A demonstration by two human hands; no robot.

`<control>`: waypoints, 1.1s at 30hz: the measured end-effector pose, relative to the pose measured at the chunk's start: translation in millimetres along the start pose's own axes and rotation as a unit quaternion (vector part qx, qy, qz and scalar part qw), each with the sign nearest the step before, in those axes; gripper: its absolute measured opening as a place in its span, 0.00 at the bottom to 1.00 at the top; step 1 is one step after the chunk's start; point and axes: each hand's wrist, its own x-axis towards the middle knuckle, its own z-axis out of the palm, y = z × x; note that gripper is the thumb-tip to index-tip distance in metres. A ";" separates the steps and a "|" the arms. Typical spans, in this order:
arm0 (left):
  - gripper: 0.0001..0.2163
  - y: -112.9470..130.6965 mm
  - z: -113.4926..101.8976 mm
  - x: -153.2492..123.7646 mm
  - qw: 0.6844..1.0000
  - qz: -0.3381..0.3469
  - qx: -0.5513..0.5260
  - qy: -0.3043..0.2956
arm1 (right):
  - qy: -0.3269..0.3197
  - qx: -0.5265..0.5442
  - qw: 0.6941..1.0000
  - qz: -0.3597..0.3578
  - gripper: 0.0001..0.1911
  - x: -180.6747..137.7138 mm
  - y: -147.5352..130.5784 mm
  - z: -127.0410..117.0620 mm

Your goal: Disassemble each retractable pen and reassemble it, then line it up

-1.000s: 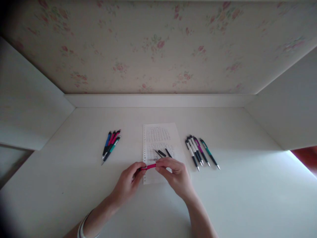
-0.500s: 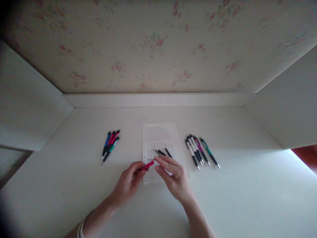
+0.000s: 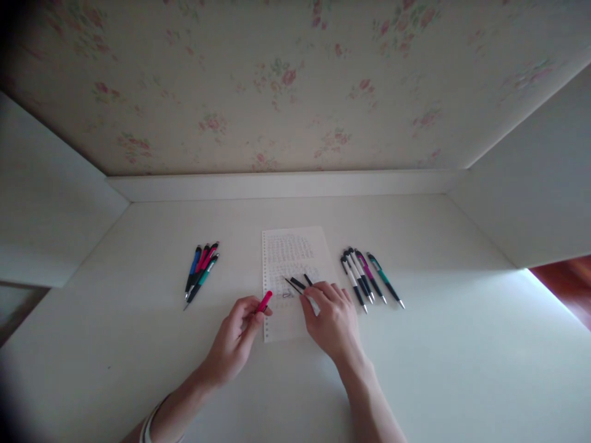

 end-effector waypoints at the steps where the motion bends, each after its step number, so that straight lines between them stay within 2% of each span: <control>1: 0.10 0.1 0.1 -0.1 1.000 -0.003 0.000 0.000 | -0.013 -0.021 1.000 -0.007 0.07 -0.3 -0.4 0.9; 6: 0.11 -1.0 0.4 0.1 1.000 -0.008 -0.005 -0.005 | -0.042 -0.092 0.995 -0.001 0.09 -2.7 -1.0 4.5; 11: 0.11 -3.0 0.3 0.5 1.000 0.001 0.009 -0.004 | -0.065 -0.090 0.994 0.011 0.11 -4.5 -3.2 7.1; 14: 0.10 -3.9 0.3 0.5 1.000 0.006 0.015 -0.005 | -0.051 -0.018 0.998 0.035 0.11 -4.0 -6.3 7.9; 17: 0.10 -5.1 0.7 0.7 1.000 0.015 0.025 -0.004 | -0.005 0.122 0.988 0.095 0.09 -2.8 -11.5 8.4; 20: 0.10 -5.9 1.4 1.7 0.998 0.027 0.053 -0.002 | 0.010 0.276 0.945 0.174 0.08 -2.6 -19.0 9.5; 23: 0.09 -5.1 1.9 2.7 0.996 0.036 0.083 0.000 | 0.003 0.428 0.876 0.221 0.11 -4.3 -25.7 11.7; 26: 0.08 -2.8 2.2 2.9 0.995 0.025 0.100 -0.007 | -0.005 0.517 0.818 0.251 0.16 -7.3 -28.1 14.1; 30: 0.09 -1.0 2.5 2.1 0.994 0.019 0.109 -0.012 | 0.007 0.568 0.779 0.267 0.08 -7.9 -29.2 14.1; 33: 0.09 -0.9 2.8 2.1 0.994 0.023 0.110 -0.008 | 0.018 0.591 0.767 0.249 0.06 -5.1 -32.5 11.5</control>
